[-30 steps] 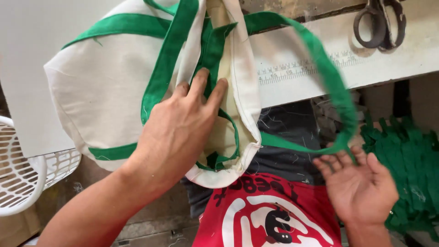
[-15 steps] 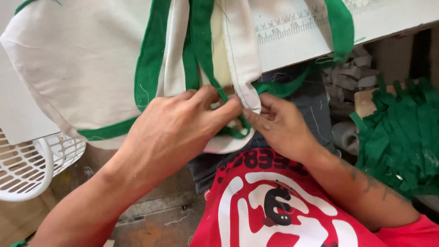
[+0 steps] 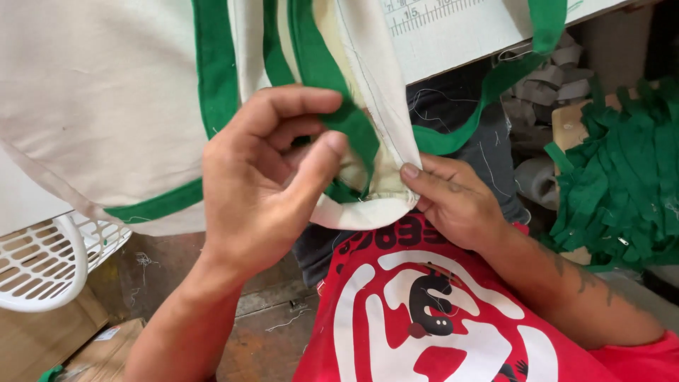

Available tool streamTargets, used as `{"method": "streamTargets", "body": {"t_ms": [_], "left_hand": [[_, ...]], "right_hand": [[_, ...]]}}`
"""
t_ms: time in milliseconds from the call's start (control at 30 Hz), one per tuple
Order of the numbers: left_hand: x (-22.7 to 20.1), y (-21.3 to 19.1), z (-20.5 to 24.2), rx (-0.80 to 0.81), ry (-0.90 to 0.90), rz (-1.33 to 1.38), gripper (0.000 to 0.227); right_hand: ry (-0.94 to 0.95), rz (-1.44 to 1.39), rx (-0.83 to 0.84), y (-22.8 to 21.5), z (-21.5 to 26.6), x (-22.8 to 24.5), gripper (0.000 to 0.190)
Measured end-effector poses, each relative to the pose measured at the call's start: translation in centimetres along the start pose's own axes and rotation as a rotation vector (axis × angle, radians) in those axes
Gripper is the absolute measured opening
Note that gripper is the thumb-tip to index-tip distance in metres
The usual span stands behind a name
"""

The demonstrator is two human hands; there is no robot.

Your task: Sewing green handles and zippers onto a white tote bag using an industrial sewing machine.

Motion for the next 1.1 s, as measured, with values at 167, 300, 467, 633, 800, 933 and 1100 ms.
{"method": "streamTargets", "body": {"t_ms": [167, 300, 467, 633, 800, 933, 1100], "left_hand": [[0.4, 0.6, 0.0, 0.003, 0.054, -0.294, 0.031], [1.9, 1.5, -0.1, -0.032, -0.039, -0.179, 0.034], [3.2, 2.5, 0.9, -0.071, 0.261, -0.402, 0.029], [3.1, 2.3, 0.9, -0.132, 0.225, -0.366, 0.030], [2.8, 2.4, 0.8, -0.145, 0.097, -0.254, 0.032], [3.1, 2.3, 0.7, -0.128, 0.048, -0.209, 0.035], [2.9, 2.4, 0.7, -0.096, 0.071, -0.231, 0.033]], "right_hand": [[-0.106, -0.143, -0.009, 1.2, -0.1, 0.4, 0.046], [-0.160, -0.088, -0.047, 2.0, 0.0, 0.6, 0.041], [-0.242, 0.119, -0.213, 3.0, 0.9, 1.7, 0.034], [-0.405, 0.392, -0.377, 3.5, 2.2, 1.5, 0.029], [-0.096, 0.067, -0.306, 1.5, 1.1, 0.3, 0.027], [-0.097, -0.320, -0.246, 1.1, 0.0, -0.6, 0.009], [-0.516, 0.561, -0.174, 1.7, 1.3, 2.3, 0.027]]}}
Point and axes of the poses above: each hand's wrist, its own z-axis away from the middle knuckle, its own y-axis out of the palm, x = y × z, the point moved 3 cm from there along -z, towards the middle knuckle, and after that the axes turned 13 degrees about z, right-handed, at the moved point
